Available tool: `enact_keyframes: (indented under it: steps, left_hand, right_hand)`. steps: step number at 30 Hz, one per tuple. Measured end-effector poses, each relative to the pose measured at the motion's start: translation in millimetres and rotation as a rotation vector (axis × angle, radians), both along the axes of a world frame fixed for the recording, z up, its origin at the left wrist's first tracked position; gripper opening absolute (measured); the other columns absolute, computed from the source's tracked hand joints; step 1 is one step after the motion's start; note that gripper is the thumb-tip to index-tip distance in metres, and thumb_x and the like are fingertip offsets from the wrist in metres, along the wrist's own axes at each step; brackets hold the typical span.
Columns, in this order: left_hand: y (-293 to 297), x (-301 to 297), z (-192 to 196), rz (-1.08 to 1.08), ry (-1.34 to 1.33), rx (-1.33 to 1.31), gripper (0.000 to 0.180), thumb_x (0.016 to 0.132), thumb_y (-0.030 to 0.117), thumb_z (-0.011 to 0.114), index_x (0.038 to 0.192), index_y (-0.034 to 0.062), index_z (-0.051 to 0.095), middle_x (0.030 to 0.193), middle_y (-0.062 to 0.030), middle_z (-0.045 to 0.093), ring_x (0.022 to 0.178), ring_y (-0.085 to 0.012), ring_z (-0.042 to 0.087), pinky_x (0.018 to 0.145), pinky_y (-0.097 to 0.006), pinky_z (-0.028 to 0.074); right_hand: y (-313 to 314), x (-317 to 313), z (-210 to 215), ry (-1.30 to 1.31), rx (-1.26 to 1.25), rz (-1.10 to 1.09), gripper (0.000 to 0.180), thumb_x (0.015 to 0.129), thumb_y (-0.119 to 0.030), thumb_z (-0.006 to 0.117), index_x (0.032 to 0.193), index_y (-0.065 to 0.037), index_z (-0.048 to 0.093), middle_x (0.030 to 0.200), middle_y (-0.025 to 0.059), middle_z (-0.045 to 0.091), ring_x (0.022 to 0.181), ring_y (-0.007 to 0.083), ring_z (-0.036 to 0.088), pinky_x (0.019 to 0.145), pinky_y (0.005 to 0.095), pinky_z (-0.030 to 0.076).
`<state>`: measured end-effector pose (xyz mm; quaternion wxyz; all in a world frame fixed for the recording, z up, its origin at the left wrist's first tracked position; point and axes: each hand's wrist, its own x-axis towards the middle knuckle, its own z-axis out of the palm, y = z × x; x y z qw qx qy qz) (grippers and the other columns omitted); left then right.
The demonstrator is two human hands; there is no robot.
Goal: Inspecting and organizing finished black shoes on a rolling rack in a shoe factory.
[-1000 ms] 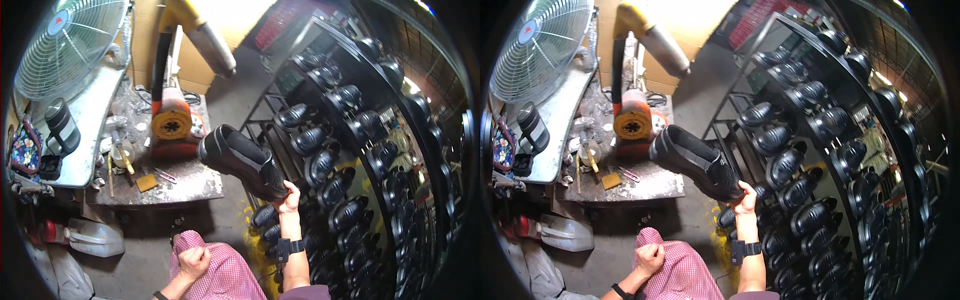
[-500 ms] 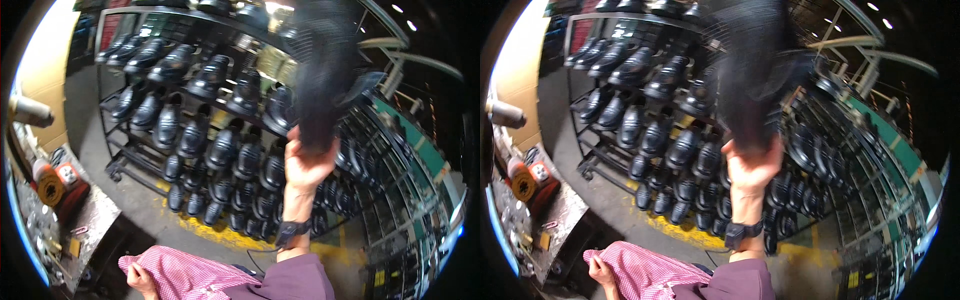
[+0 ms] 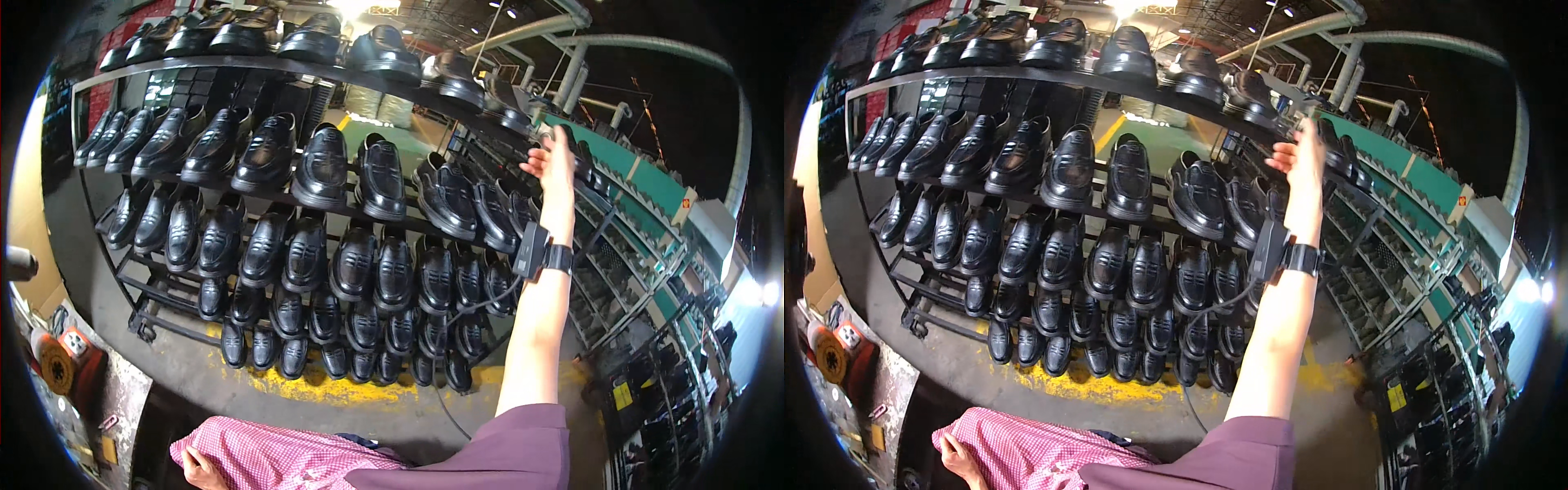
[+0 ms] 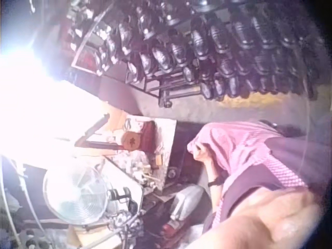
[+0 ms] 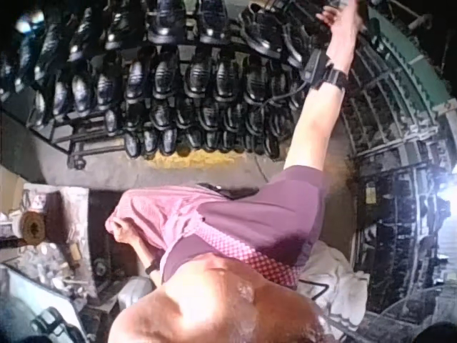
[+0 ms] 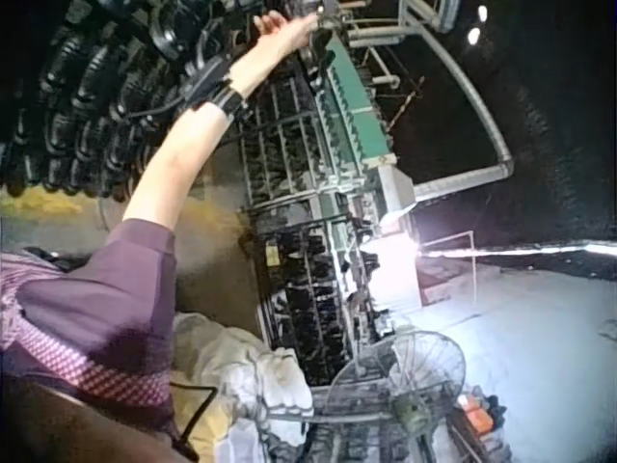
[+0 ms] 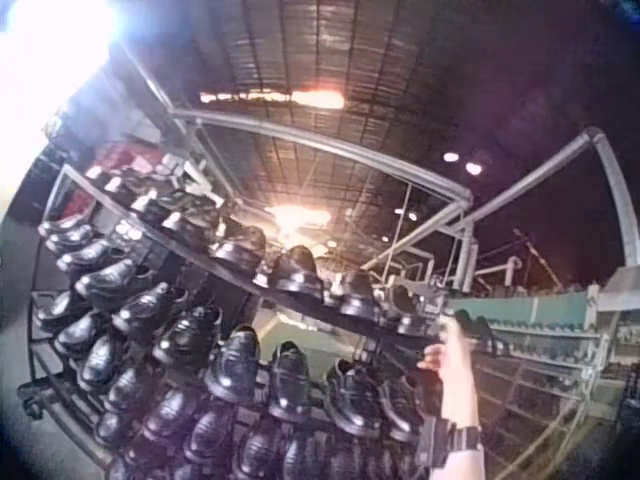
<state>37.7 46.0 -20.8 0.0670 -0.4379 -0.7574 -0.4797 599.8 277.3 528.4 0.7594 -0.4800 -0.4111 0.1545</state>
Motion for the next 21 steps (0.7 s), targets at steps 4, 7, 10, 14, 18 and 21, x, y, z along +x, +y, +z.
enact_keyframes:
  steps: [4,7,10,14,18,21]
  left_hand:
    - [5,39,62,0.161,0.071,0.05,0.029,0.087,0.022,0.052,0.064,0.0046,0.055,0.058,-0.0112,0.056,0.051,-0.0312,0.053,0.047,-0.04,0.042]
    - [-4,22,43,0.135,0.023,-0.088,0.035,0.09,0.033,0.048,0.07,0.0063,0.059,0.06,-0.0118,0.058,0.053,-0.0316,0.054,0.048,-0.04,0.042]
    - [-3,18,44,0.154,0.026,-0.209,0.038,0.09,0.039,0.045,0.078,0.0076,0.062,0.069,-0.0126,0.063,0.06,-0.033,0.059,0.052,-0.04,0.046]
    - [2,27,50,0.158,0.072,-0.152,0.035,0.091,0.036,0.046,0.081,0.0079,0.063,0.07,-0.0126,0.063,0.06,-0.0327,0.06,0.052,-0.04,0.047]
    - [2,29,41,0.16,0.108,-0.127,0.033,0.091,0.032,0.047,0.074,0.0074,0.06,0.062,-0.0127,0.059,0.053,-0.0319,0.057,0.047,-0.04,0.044]
    - [-1,30,41,0.163,0.134,-0.068,0.031,0.09,0.029,0.049,0.069,0.0076,0.057,0.058,-0.0125,0.057,0.049,-0.0309,0.054,0.043,-0.038,0.042]
  right_hand:
    - [-12,63,-8,-0.007,0.254,-0.672,0.07,0.078,-0.052,0.062,0.118,0.003,0.046,0.062,0.0101,0.058,0.045,0.0157,0.054,0.038,0.0274,0.045]
    - [-17,99,4,0.161,0.085,-0.664,0.069,0.074,-0.062,0.061,0.097,0.002,0.053,0.061,0.0074,0.056,0.043,0.0144,0.051,0.037,0.0273,0.04]
    - [-15,115,12,0.141,-0.129,-0.566,0.071,0.067,-0.068,0.063,0.082,0.0,0.054,0.058,0.0066,0.055,0.042,0.0143,0.05,0.037,0.0271,0.041]
    - [-24,132,19,-0.042,-0.25,-0.443,0.056,0.075,-0.057,0.062,0.084,-0.002,0.055,0.06,0.0052,0.056,0.045,0.0107,0.052,0.04,0.0255,0.045]
    - [-26,132,7,0.178,0.105,-0.334,0.044,0.073,-0.042,0.065,0.07,0.0,0.053,0.057,0.0086,0.055,0.045,0.0181,0.055,0.047,0.0341,0.053]
    - [-23,104,-23,0.323,0.375,-0.228,0.043,0.075,-0.04,0.065,0.077,0.002,0.054,0.057,0.0108,0.054,0.045,0.0208,0.054,0.049,0.0364,0.053]
